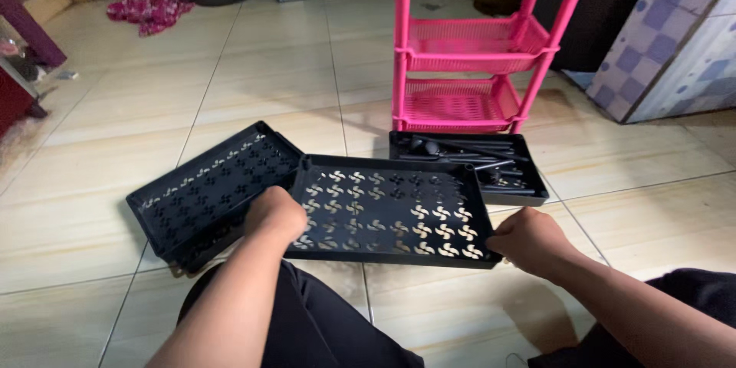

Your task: The person assembles a pink plastic three-tier rack by inserting vertical poles into the basket corners and stacking the tiers. They then attach black caster wheels to a black plastic base tray.

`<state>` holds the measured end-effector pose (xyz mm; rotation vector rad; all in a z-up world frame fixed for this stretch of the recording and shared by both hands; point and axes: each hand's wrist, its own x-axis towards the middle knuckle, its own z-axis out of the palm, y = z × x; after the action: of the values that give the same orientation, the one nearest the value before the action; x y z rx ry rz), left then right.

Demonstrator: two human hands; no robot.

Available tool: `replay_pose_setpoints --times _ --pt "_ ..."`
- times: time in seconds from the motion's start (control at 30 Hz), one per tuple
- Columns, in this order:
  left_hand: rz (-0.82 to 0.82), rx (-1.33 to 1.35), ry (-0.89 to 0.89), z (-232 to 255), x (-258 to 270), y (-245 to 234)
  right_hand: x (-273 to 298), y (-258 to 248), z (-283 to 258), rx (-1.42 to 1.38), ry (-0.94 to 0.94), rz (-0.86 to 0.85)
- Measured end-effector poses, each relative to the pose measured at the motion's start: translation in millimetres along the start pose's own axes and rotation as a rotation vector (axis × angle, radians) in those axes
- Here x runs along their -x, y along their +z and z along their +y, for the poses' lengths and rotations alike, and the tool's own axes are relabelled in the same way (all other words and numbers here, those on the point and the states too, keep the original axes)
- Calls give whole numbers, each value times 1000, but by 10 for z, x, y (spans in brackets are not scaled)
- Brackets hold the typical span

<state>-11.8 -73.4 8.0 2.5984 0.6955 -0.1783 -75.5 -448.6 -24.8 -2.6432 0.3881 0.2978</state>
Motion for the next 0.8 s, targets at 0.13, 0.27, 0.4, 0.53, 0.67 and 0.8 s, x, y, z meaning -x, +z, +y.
replay_pose_setpoints --times 0.13,0.27,0.4,0.53,0.67,0.8 --pt "18 16 71 141 240 138 189 -197 263 -43 76 77" --pt "-2 58 95 251 491 182 397 -433 456 -245 118 204" --pt "14 88 164 352 707 131 546 -648 557 -229 116 286" --pt "22 142 217 415 885 52 631 -802 662 -271 129 316" --pt "28 153 225 433 1024 -12 662 -809 789 -355 114 298" --pt "-15 98 196 444 1070 42 544 -745 889 42 -11 137"
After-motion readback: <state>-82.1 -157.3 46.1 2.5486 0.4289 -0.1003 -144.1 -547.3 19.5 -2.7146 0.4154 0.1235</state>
